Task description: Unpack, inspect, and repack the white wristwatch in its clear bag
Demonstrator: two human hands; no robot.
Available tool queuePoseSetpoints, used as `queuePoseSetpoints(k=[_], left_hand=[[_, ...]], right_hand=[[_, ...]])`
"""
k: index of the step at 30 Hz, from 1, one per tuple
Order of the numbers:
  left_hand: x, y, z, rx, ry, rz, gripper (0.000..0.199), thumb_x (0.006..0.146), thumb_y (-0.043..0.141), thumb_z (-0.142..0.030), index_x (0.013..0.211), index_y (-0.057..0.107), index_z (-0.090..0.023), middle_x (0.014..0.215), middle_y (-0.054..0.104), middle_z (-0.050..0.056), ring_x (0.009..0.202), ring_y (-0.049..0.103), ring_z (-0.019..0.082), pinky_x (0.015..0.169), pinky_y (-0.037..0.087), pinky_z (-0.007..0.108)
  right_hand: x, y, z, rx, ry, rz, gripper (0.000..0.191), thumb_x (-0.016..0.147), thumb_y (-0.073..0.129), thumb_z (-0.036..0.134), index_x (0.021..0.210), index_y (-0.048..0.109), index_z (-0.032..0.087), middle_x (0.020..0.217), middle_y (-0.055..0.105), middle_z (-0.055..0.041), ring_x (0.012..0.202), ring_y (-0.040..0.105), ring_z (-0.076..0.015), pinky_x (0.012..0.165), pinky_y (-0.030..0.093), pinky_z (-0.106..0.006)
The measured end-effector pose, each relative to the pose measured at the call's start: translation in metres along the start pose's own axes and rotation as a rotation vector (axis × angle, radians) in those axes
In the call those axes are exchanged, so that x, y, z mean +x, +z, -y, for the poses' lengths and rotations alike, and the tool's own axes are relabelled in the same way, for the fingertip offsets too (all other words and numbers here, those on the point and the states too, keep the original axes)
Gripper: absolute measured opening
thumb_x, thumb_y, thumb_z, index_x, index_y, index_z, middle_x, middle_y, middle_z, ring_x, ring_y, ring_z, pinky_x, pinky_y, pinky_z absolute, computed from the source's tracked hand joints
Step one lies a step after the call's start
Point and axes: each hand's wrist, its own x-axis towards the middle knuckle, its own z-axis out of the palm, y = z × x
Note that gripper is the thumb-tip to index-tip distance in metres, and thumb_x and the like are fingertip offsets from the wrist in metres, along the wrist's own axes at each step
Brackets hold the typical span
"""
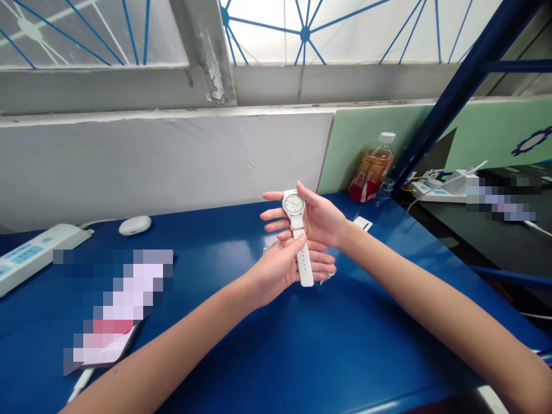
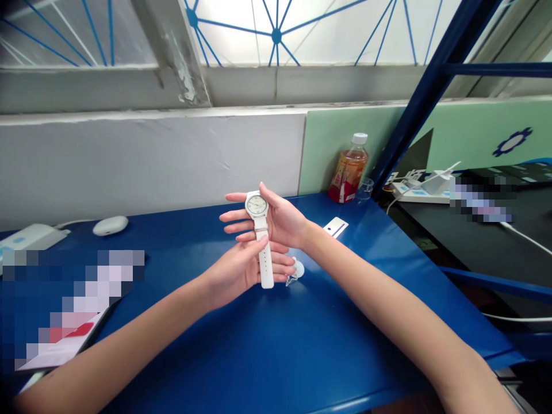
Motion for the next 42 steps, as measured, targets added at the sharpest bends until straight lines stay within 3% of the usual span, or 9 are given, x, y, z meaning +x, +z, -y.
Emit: queuePoseSetpoints(k=[6,11,16,21,26,32,42], left_hand=[[0.000,0.000,0.001,-0.033,-0.021,0.025,0.039,0.105,0.040,-0.036,0.097,0.064,-0.006,0.093,0.074,0.019,0.081,0.074,0.025,0.083,0.056,0.041],[0.001,-0.003,-0.002,-0.005,-0.053,0.032,0.039,0.104,0.041,-0.035,0.097,0.065,-0.005,0.096,0.073,0.020,0.082,0.074,0.025,0.082,0.056,0.040],[0.001,-0.004,-0.004,0.034,-0.081,0.029,0.039,0.104,0.042,-0.036,0.104,0.065,-0.005,0.097,0.073,0.021,0.081,0.074,0.025,0.084,0.055,0.042],[0.001,-0.006,-0.008,0.031,-0.084,0.058,0.036,0.103,0.042,-0.032,0.105,0.065,-0.004,0.098,0.073,0.020,0.080,0.074,0.025,0.081,0.055,0.042],[0.002,-0.010,-0.009,0.018,-0.088,0.073,0.035,0.102,0.042,-0.028,0.105,0.065,-0.002,0.098,0.073,0.022,0.082,0.074,0.026,0.082,0.055,0.041],[0.001,-0.010,-0.014,0.037,-0.120,0.076,0.034,0.103,0.043,-0.030,0.106,0.063,-0.002,0.104,0.072,0.024,0.090,0.074,0.027,0.088,0.054,0.042],[0.000,-0.008,-0.018,0.049,-0.167,0.049,0.037,0.105,0.038,-0.027,0.112,0.061,0.002,0.108,0.071,0.027,0.092,0.074,0.028,0.089,0.054,0.043]], right_hand=[[-0.001,-0.003,0.002,0.017,0.051,0.008,0.078,0.101,0.006,0.056,0.119,0.062,0.005,0.113,0.073,-0.0190,0.097,0.071,-0.0236,0.085,0.057,-0.037],[0.001,-0.005,0.002,0.007,0.086,-0.028,0.069,0.103,0.015,0.051,0.114,0.064,0.004,0.109,0.074,-0.0200,0.099,0.072,-0.0232,0.092,0.055,-0.036],[0.001,-0.007,0.002,-0.006,0.081,-0.055,0.056,0.105,0.020,0.038,0.114,0.064,0.004,0.109,0.074,-0.0188,0.098,0.073,-0.0218,0.088,0.058,-0.034],[0.000,-0.007,0.004,0.000,0.034,-0.058,0.061,0.105,0.016,0.041,0.114,0.065,0.004,0.109,0.075,-0.0171,0.097,0.073,-0.0219,0.085,0.058,-0.033],[-0.001,-0.005,0.006,-0.031,0.016,-0.053,0.071,0.103,0.014,0.053,0.113,0.066,0.007,0.109,0.075,-0.0175,0.100,0.071,-0.0229,0.096,0.053,-0.039],[-0.005,-0.001,0.009,-0.084,0.000,-0.048,0.061,0.103,0.023,0.046,0.113,0.067,0.006,0.111,0.074,-0.0165,0.105,0.070,-0.0225,0.100,0.050,-0.036],[-0.004,-0.003,0.008,-0.075,0.010,-0.027,0.060,0.103,0.022,0.043,0.114,0.067,0.005,0.111,0.074,-0.0165,0.106,0.069,-0.0228,0.099,0.051,-0.035]])
